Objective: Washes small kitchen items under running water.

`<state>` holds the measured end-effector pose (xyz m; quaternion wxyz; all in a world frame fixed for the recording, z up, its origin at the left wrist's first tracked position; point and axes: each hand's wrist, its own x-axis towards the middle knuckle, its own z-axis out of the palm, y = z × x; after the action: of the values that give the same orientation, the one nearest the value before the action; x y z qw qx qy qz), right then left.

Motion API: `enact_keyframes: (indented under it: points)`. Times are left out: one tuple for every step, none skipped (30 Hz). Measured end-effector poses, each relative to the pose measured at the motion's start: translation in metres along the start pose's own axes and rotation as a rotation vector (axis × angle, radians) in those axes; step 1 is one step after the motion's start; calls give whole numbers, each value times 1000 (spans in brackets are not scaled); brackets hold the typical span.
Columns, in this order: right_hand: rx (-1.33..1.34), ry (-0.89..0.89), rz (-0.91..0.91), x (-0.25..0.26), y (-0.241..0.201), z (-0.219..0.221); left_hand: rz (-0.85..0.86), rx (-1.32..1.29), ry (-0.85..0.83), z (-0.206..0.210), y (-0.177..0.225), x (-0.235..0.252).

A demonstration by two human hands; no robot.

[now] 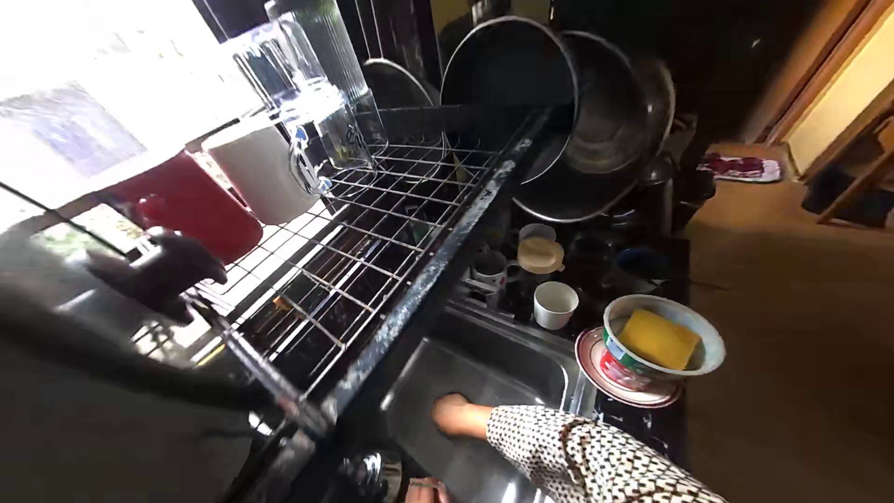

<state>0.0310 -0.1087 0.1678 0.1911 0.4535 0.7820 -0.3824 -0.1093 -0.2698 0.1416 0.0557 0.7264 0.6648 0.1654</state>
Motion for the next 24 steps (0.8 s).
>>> enact_keyframes:
  points:
    - [-32,-6,13,-15,-10,-7,5,-22,30,3,-3,0]
    - [-69,-1,4,-32,-18,-12,3,-41,59,7,-6,0]
    - [-110,10,-20,-50,-25,-15,-5,-66,83,9,-8,0]
    - [-145,19,-45,-67,-31,-17,-28,-122,90,8,-7,2]
    - [-179,27,-63,-84,-38,-19,-70,-212,87,4,-4,4]
    - [-207,36,-76,-100,-43,-20,-132,-328,78,-4,1,5]
    - [-231,38,-84,-116,-50,-20,-215,-464,72,-13,7,5]
    - [-256,32,-90,-130,-56,-20,-306,-604,80,-23,16,2]
    - [-282,15,-92,-144,-63,-20,-397,-752,94,-32,25,-3]
    - [-297,-1,-96,-157,-70,-18,-505,-898,90,-40,34,-10]
    - [-304,-8,-102,-170,-78,-17,-623,-1031,75,-49,43,-18]
    - [-312,-10,-112,-181,-86,-16,-737,-1148,49,-58,51,-27]
    - [-315,-9,-134,-191,-94,-13,-842,-1264,5,-67,58,-37]
    - [-311,-12,-161,-201,-102,-10,-918,-1383,-51,-76,64,-49]
    - [-306,-12,-199,-210,-111,-7,-964,-1514,-111,-83,68,-61]
    - [-305,-14,-238,-216,-120,-3,-983,-1661,-165,-89,70,-72]
    - [-307,-20,-276,-219,-129,2,-972,-1808,-214,-93,69,-83]
    - [-305,-28,-316,-220,-137,8,-972,-1935,-219,-97,67,-92]
    - [-303,-34,-362,-218,-146,14,-983,-2030,-193,-102,65,-99]
    - [-296,-37,-409,-215,-154,19,-988,-2097,-143,-109,60,-103]
    - [-281,-37,-455,-211,-161,25,-986,-2137,-81,-115,52,-106]
    - [-253,-25,-509,-206,-167,30,-1002,-2142,-12,-121,44,-109]
    - [-198,0,-567,-200,-170,35,-1029,-2102,66,-128,35,-109]
    - [-120,35,-624,-192,-170,40,-1055,-2014,148,-135,25,-110]
